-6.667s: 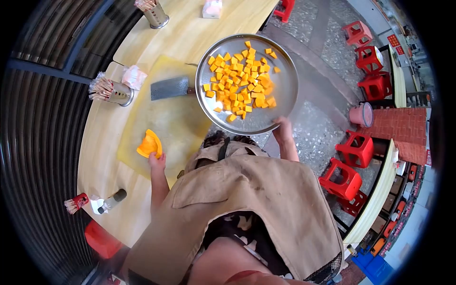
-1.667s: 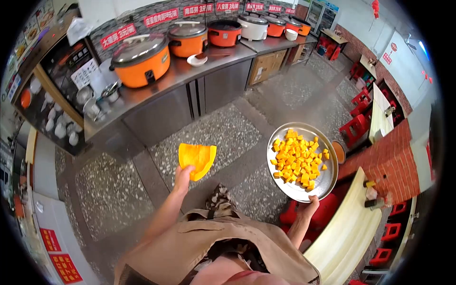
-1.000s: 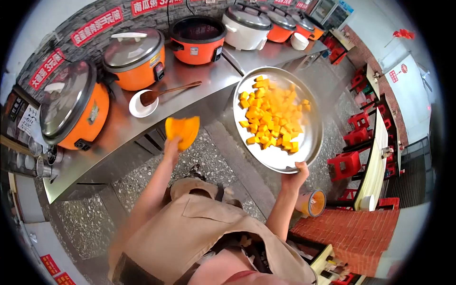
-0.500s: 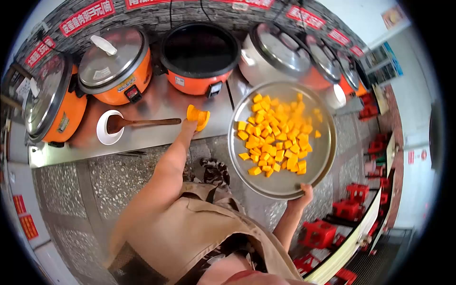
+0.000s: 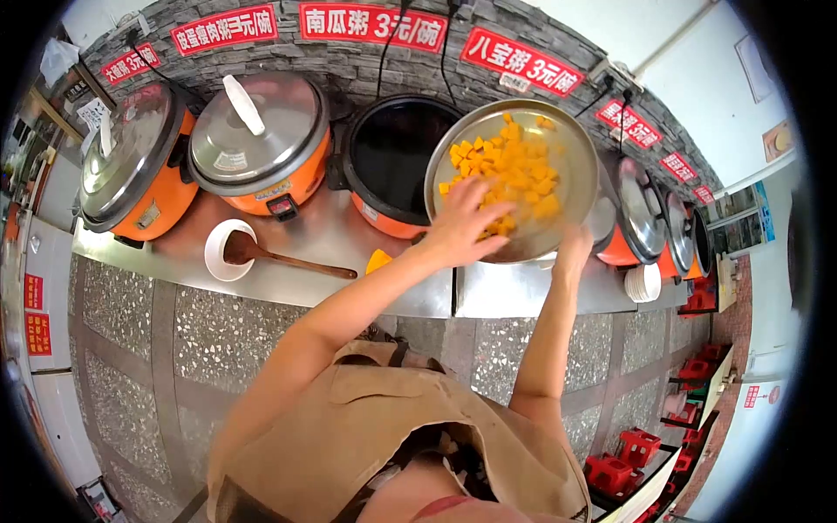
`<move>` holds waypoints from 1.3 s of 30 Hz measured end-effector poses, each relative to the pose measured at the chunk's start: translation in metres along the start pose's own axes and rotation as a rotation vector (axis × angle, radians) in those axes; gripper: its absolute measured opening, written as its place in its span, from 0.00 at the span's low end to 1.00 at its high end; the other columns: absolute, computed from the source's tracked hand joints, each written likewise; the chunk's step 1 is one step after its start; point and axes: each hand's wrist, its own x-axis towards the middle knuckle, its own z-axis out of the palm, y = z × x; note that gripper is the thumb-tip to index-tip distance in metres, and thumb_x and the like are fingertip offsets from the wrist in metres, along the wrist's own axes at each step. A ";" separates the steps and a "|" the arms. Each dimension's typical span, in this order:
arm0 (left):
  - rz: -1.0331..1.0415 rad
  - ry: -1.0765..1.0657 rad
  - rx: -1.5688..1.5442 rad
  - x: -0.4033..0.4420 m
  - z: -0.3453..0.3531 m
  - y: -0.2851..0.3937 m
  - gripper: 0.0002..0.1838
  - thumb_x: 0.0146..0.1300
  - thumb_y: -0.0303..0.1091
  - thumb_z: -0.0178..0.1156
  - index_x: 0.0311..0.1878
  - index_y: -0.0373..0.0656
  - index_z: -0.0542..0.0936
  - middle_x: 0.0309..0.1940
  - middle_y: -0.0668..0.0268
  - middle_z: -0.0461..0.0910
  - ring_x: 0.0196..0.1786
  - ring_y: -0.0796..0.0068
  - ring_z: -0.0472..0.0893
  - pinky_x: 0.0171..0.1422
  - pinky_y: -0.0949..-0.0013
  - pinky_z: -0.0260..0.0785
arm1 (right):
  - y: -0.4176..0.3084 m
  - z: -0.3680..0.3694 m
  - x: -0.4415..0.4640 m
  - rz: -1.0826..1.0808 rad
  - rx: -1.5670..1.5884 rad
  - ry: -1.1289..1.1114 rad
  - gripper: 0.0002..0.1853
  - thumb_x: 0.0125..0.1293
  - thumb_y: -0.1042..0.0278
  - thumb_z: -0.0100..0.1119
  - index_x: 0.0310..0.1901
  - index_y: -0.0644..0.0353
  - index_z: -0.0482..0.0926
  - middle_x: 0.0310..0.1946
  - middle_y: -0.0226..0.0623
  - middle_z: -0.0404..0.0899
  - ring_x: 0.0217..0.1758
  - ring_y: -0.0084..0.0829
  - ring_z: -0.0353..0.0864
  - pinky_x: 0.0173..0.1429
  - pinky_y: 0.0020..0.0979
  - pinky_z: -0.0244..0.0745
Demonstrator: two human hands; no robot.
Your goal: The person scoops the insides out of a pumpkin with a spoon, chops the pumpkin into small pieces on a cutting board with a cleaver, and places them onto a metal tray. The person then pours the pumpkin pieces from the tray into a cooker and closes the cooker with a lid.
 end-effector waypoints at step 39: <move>0.798 -0.150 0.607 0.138 -0.029 -0.129 0.11 0.52 0.34 0.53 0.41 0.50 0.75 0.46 0.67 0.70 0.55 0.66 0.69 0.58 0.65 0.63 | -0.027 0.147 0.091 -0.469 -0.629 0.022 0.14 0.51 0.68 0.51 0.40 0.58 0.81 0.32 0.51 0.80 0.38 0.53 0.79 0.44 0.46 0.73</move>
